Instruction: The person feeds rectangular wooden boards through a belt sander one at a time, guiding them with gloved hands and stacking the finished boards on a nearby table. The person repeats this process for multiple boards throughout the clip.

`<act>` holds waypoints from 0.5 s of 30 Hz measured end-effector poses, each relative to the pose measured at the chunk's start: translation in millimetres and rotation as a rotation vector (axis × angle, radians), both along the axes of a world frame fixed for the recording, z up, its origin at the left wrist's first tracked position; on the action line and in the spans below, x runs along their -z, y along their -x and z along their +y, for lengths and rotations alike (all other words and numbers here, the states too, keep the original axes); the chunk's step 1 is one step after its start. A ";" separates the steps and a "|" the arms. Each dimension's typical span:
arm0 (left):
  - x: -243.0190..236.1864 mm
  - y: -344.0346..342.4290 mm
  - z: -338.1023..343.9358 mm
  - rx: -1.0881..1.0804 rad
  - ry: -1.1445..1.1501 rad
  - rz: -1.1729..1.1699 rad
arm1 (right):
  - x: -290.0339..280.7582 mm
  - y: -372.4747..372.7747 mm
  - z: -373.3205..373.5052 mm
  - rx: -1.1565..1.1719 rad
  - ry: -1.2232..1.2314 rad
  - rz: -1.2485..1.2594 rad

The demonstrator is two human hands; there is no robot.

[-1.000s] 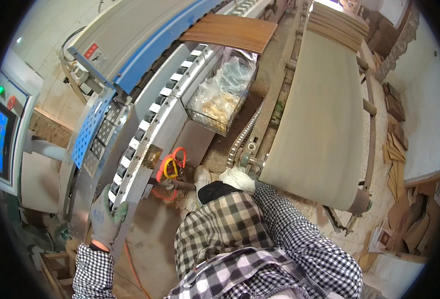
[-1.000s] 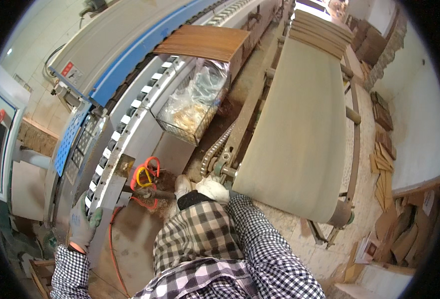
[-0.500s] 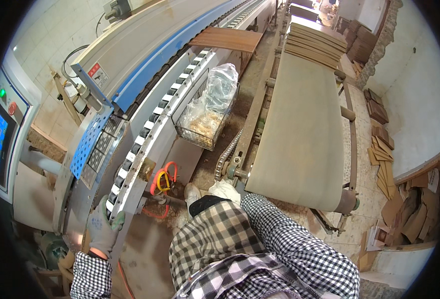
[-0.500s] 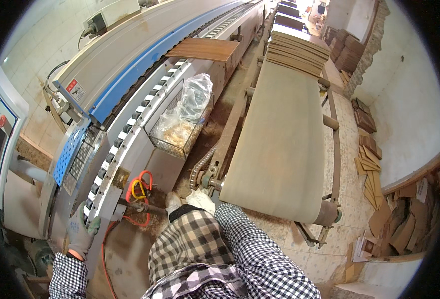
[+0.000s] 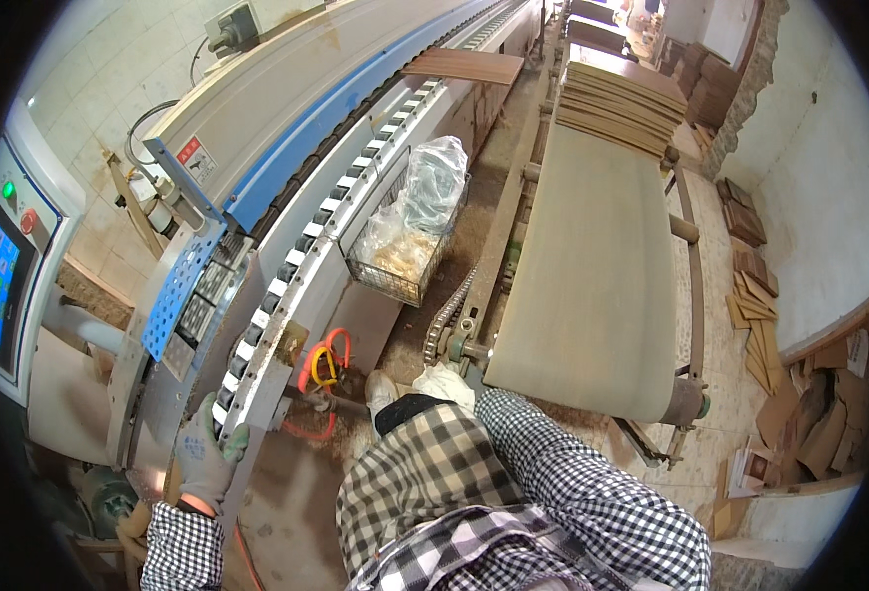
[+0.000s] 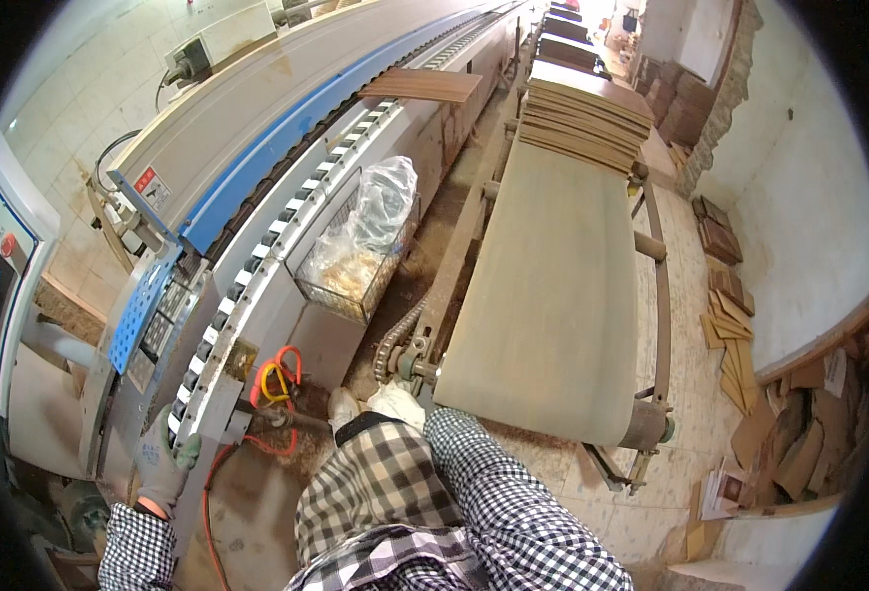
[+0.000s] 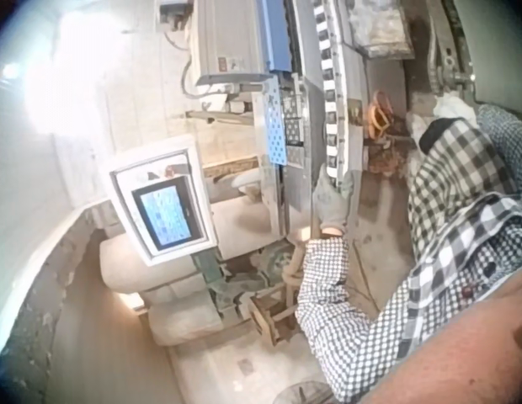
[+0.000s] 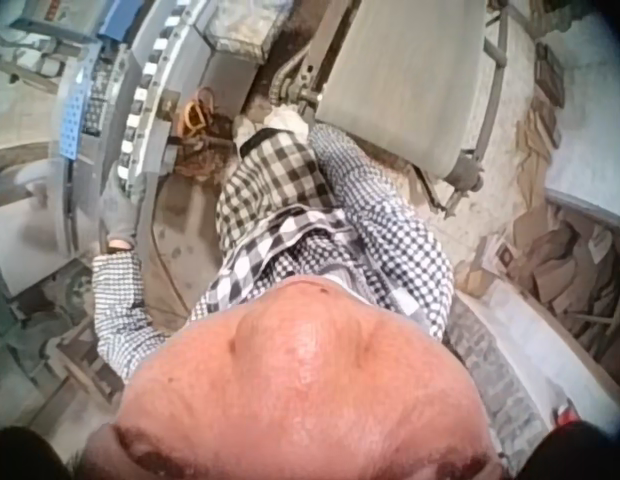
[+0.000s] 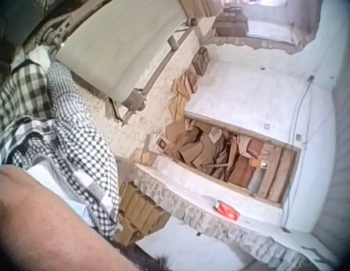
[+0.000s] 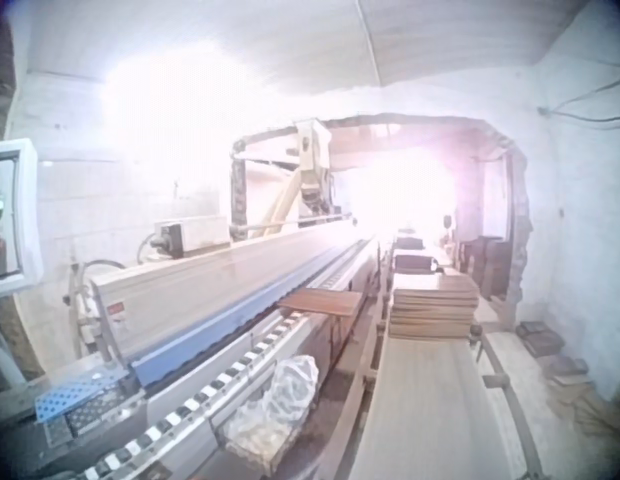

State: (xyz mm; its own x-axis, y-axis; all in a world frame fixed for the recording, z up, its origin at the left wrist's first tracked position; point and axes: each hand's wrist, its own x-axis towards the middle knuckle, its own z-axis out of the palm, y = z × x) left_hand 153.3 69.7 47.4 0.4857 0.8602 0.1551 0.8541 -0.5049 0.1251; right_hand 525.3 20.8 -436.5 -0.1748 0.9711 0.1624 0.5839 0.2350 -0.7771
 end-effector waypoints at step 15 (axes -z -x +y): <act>1.0 2.3 -1.7 0.020 -0.018 -0.019 | 20.5 -1.1 -7.0 0.177 0.561 1.826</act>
